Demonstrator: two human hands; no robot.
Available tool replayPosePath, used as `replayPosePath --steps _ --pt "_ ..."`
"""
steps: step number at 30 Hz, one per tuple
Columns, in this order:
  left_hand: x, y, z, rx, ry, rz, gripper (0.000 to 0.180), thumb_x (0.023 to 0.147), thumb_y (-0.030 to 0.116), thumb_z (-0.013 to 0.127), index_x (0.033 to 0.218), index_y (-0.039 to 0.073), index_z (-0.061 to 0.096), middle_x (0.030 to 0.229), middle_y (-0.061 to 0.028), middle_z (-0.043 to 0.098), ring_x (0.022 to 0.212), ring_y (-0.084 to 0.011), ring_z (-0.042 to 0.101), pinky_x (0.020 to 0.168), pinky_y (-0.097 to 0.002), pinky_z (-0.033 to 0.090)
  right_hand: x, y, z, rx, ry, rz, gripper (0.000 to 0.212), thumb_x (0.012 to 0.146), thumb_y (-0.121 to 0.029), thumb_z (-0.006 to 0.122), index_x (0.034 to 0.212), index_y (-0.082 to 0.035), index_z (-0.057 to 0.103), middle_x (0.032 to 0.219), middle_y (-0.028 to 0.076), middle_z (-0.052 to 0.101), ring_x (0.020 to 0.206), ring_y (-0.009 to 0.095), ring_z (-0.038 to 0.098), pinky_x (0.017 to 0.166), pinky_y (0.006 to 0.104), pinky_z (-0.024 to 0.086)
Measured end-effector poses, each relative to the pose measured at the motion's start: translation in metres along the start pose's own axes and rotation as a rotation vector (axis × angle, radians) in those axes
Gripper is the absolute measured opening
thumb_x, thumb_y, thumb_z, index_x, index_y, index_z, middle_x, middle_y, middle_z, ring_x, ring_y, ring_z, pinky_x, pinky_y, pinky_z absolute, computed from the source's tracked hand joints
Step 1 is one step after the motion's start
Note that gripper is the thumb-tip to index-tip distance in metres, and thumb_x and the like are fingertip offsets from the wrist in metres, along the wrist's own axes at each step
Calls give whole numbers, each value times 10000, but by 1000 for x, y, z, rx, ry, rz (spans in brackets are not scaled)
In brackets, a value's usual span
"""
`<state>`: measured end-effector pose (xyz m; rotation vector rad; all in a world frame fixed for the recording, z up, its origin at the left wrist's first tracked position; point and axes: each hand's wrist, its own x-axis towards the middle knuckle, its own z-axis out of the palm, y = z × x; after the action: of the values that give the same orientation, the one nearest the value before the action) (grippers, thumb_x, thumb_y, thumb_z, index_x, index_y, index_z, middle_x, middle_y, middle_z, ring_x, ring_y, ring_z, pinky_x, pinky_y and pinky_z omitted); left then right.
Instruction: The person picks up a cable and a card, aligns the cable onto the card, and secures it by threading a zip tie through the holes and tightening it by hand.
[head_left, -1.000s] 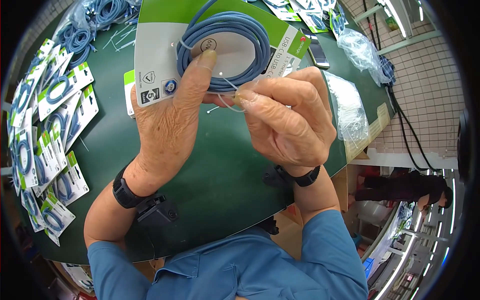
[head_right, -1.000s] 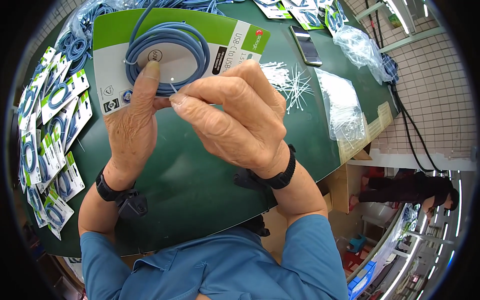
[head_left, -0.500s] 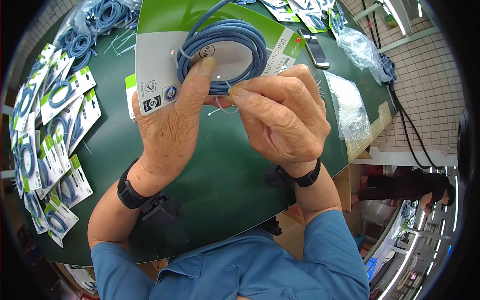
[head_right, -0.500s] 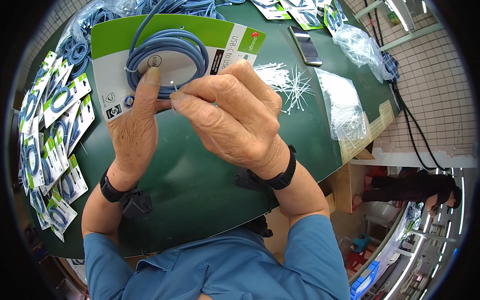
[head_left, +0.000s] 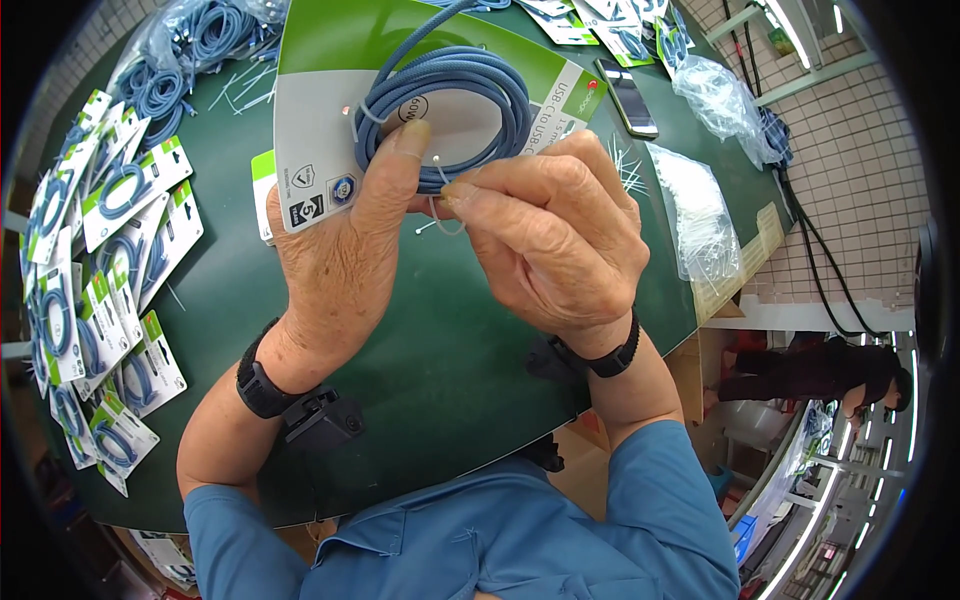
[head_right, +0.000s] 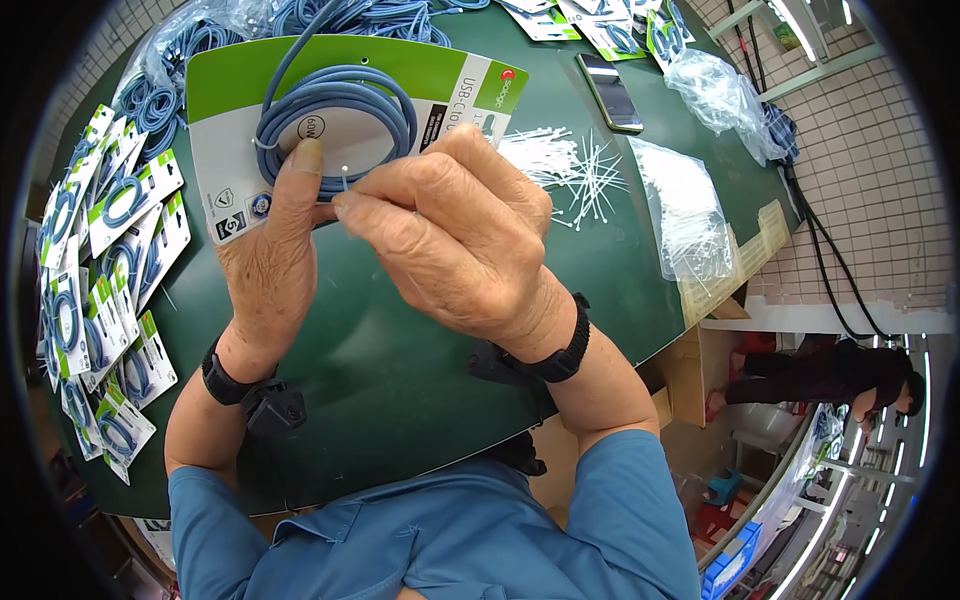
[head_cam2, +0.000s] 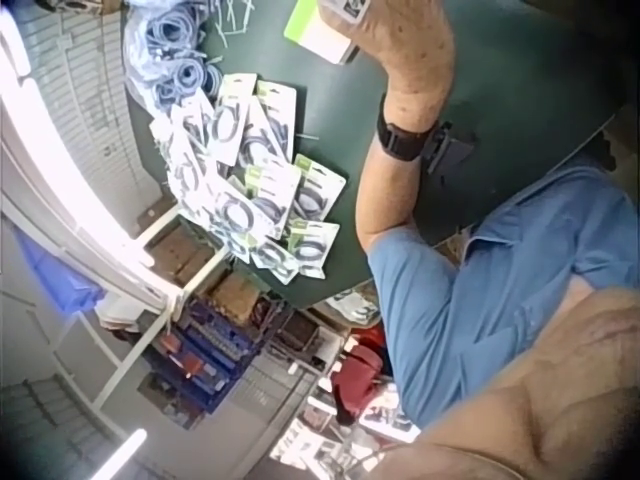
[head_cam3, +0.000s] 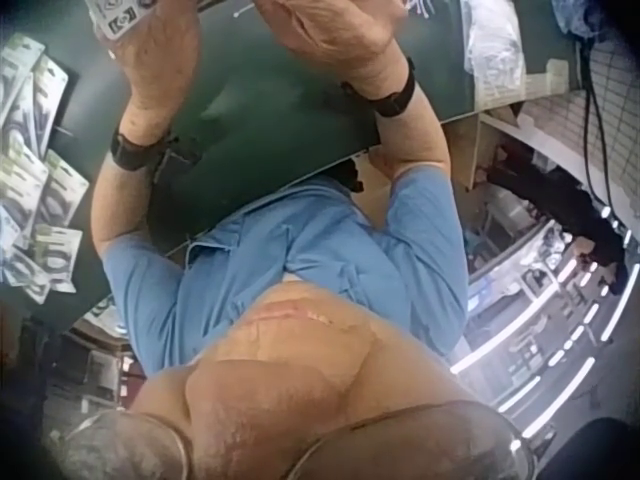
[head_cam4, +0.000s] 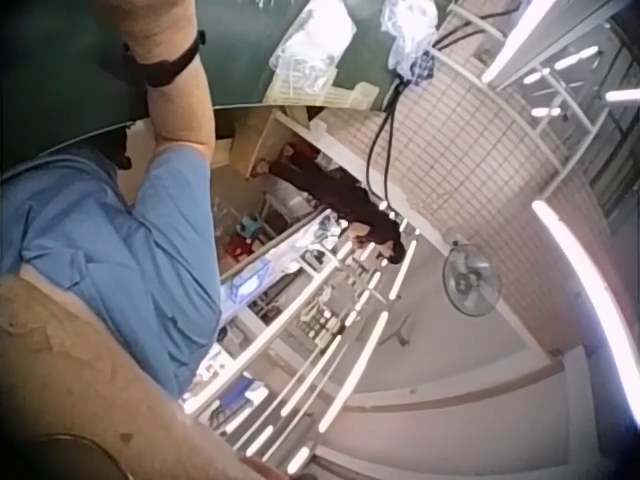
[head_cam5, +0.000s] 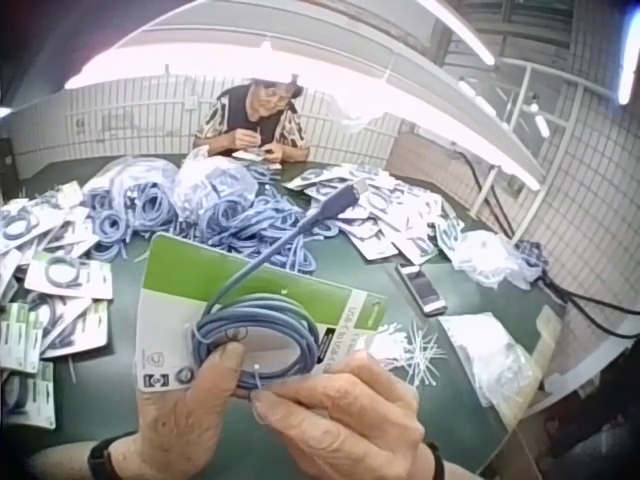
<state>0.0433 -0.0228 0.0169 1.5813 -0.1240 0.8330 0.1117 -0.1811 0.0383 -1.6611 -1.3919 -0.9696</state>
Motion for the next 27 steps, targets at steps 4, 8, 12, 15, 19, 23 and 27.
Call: replayPosePath --steps 4,8,12,15,19,23,27 --pt "2 11 7 -286 7 -275 196 968 64 695 1138 -33 683 1007 -90 724 734 -145 715 630 -270 613 2 0 -3 -26 -46 62 286 752 110 790 969 -70 746 884 61 733 715 201 638 595 291 492" --pt "-3 3 12 -326 -10 -246 168 971 47 685 1124 -21 689 984 -77 727 701 -132 699 617 -258 582 10 -7 -9 17 -147 248 241 759 130 755 941 -27 734 879 94 729 723 220 689 604 311 543" --pt "-4 2 15 -214 -31 -249 157 973 52 687 1117 -10 695 971 -72 728 691 -124 690 614 -258 564 8 -9 -12 58 -199 290 216 765 118 744 944 2 720 882 119 727 727 235 731 602 319 585" --pt "-8 -7 9 -259 -11 -283 195 968 33 677 1161 23 706 1039 -83 725 772 -138 708 617 -268 554 6 -9 -10 17 -219 240 217 765 98 747 960 8 715 895 124 727 721 240 741 590 321 598" --pt "-7 -20 -7 441 -163 126 279 957 3 652 1224 62 705 1123 -96 706 871 -171 715 656 -281 564 6 -17 -11 -39 -232 172 238 763 64 757 989 6 712 926 120 728 708 243 739 567 326 599" --pt "-13 -26 -10 700 -153 199 350 930 -16 638 1257 90 704 1182 -91 685 951 -208 706 741 -306 571 7 -20 -8 -77 -265 159 254 757 42 766 1002 2 713 955 114 727 709 244 737 564 331 598" --pt "-9 -21 -11 209 -157 -26 404 924 -6 646 1312 105 678 1168 -79 692 941 -207 707 779 -324 575 10 -18 -5 -95 -251 179 247 747 38 773 985 -12 729 966 103 726 721 236 737 571 326 595"
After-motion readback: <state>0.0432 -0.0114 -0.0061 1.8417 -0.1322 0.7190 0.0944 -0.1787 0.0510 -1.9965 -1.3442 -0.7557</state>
